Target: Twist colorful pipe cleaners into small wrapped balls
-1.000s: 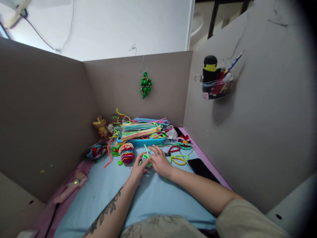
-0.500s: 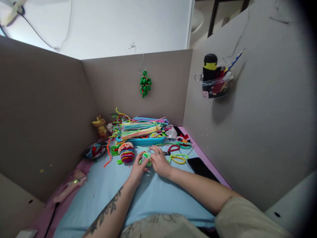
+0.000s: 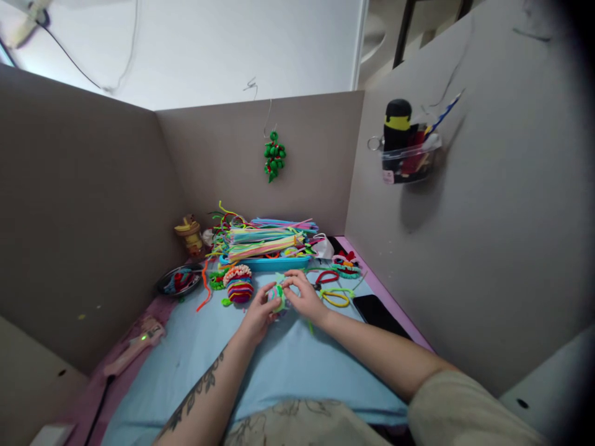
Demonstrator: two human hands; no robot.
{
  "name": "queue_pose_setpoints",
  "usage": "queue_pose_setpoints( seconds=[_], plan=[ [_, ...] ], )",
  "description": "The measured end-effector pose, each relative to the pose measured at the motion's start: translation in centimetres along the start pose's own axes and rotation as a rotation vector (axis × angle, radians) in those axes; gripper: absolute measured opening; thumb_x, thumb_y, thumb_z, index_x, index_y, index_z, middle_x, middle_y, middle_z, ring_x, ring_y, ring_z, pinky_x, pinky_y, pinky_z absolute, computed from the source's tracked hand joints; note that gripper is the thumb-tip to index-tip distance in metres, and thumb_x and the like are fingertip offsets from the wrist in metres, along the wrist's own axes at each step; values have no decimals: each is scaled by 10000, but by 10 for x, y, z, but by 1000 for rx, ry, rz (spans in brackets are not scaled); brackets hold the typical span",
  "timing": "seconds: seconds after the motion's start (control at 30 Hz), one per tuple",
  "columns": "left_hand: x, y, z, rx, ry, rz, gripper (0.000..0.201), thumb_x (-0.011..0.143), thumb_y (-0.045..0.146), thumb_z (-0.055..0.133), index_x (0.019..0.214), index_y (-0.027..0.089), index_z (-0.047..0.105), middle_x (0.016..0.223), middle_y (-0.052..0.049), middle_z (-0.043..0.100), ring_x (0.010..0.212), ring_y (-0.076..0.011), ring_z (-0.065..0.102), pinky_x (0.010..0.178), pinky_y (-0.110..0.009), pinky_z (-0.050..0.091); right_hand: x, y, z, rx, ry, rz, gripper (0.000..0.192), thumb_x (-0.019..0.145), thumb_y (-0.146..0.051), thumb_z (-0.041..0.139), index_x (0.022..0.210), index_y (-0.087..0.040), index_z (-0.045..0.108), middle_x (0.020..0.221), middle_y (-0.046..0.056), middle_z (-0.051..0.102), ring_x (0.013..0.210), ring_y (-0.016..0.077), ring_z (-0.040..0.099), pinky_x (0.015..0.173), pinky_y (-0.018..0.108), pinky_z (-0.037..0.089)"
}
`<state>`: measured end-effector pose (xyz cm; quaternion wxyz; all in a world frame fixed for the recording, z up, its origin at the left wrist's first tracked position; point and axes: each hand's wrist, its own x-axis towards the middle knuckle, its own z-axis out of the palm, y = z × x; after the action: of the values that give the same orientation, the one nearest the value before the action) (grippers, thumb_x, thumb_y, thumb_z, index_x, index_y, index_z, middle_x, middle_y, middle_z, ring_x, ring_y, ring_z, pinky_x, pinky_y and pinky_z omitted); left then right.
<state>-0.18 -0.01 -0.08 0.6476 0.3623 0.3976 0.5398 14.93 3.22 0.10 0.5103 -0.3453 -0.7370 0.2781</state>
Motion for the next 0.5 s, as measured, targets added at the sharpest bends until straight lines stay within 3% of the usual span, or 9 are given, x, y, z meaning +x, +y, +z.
queue_pose_setpoints(
  seconds=[0.1,0.27,0.33,0.5],
  plan=[
    [3,0,-2,-88,13,-14,592,607,168,771,1148,211,533,867,-20,598,606,-78,579,477,-150,431,3,7,1,115,-1,112,123,774,-253,550,878,-204,595,1157,68,475,1124,204,461,913,354,390],
    [9,1,-8,-209,81,18,538,625,138,751,1115,199,536,877,-21,610,555,-51,554,407,-117,371,6,17,2,196,152,274,244,728,-344,587,911,-185,562,1053,78,548,1005,212,514,842,352,425],
    [9,1,-9,-222,89,30,526,633,137,745,1111,200,535,855,-13,612,533,-43,539,401,-114,368,7,17,2,248,106,289,272,702,-374,625,888,-177,601,1034,82,567,1010,223,517,899,380,395],
    [6,-2,-7,-179,32,-14,528,631,135,752,1112,188,540,838,-20,623,542,-56,556,415,-123,394,8,10,1,437,-86,292,334,667,-420,700,931,-218,668,1224,77,524,1191,252,432,1004,416,304]
  ],
)
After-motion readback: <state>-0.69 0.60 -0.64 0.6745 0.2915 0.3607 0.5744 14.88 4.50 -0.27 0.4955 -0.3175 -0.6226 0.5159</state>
